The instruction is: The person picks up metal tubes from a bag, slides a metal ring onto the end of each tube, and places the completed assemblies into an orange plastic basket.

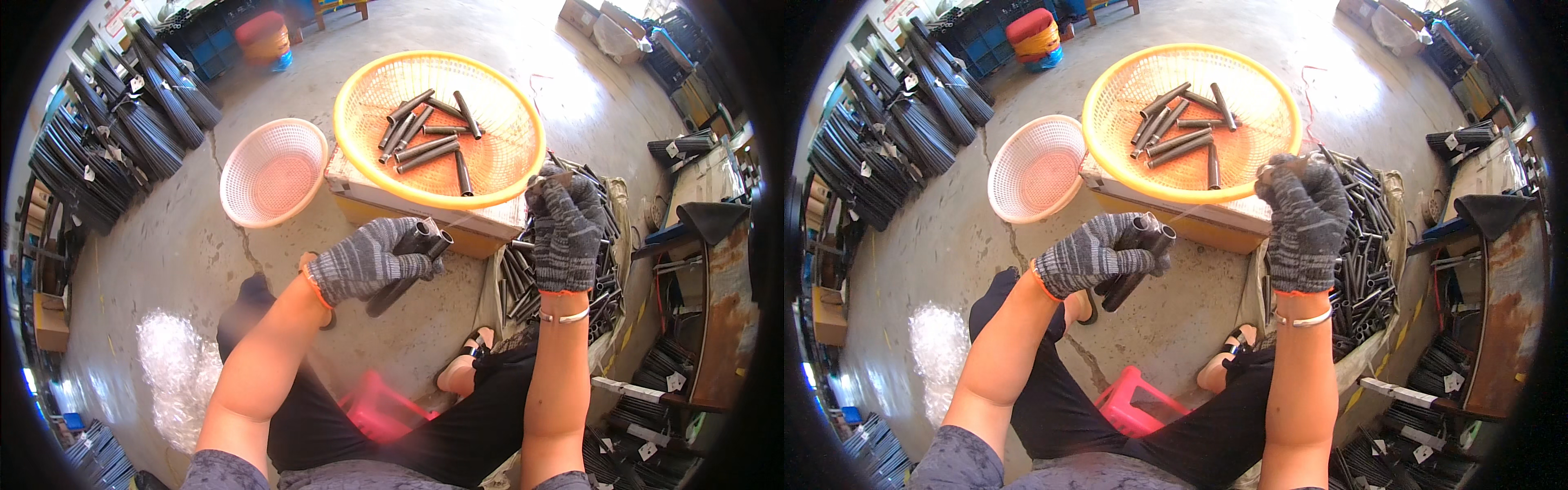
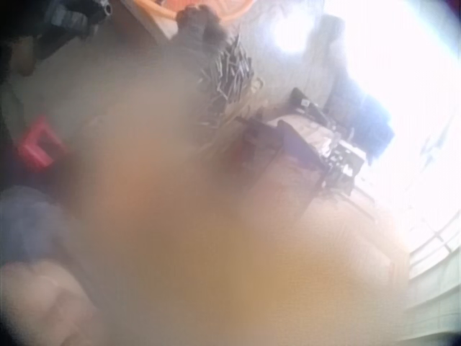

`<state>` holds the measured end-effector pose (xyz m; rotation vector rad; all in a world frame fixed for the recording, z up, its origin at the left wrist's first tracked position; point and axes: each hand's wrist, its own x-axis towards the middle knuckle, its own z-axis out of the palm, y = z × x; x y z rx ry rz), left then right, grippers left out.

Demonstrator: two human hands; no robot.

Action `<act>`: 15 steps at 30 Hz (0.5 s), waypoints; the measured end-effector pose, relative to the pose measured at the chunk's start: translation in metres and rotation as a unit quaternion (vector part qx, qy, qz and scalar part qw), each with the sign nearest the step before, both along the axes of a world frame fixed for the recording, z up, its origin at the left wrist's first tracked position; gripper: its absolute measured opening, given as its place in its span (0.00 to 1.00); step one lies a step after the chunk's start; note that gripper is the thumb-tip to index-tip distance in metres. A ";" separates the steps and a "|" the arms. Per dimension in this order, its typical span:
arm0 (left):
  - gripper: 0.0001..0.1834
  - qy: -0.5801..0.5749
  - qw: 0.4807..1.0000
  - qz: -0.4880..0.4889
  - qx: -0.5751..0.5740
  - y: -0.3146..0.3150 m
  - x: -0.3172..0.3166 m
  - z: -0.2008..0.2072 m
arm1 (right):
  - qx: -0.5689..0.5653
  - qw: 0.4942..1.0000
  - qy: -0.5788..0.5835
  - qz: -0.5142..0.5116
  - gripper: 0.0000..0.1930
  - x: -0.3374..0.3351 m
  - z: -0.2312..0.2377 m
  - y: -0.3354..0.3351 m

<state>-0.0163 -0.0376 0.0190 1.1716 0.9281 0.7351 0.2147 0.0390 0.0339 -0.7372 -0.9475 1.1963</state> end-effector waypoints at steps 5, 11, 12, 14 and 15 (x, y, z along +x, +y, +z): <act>0.17 -0.020 1.000 0.001 0.010 0.002 0.003 -0.006 | -0.008 0.999 0.041 -0.034 0.04 0.004 -0.006 0.003; 0.16 0.084 0.996 -0.025 0.025 0.004 0.007 -0.007 | 0.041 0.998 -0.007 -0.043 0.03 0.007 -0.003 0.001; 0.16 0.108 0.993 -0.023 0.032 0.003 0.007 -0.007 | 0.038 0.998 0.031 -0.027 0.03 0.010 -0.005 0.003; 0.15 0.134 0.990 -0.008 0.043 0.004 0.003 -0.017 | 0.032 0.994 0.106 0.004 0.05 0.023 -0.009 0.011; 0.15 0.141 0.988 0.002 0.056 0.004 0.003 -0.018 | 0.004 0.991 0.132 -0.013 0.06 0.028 -0.008 0.012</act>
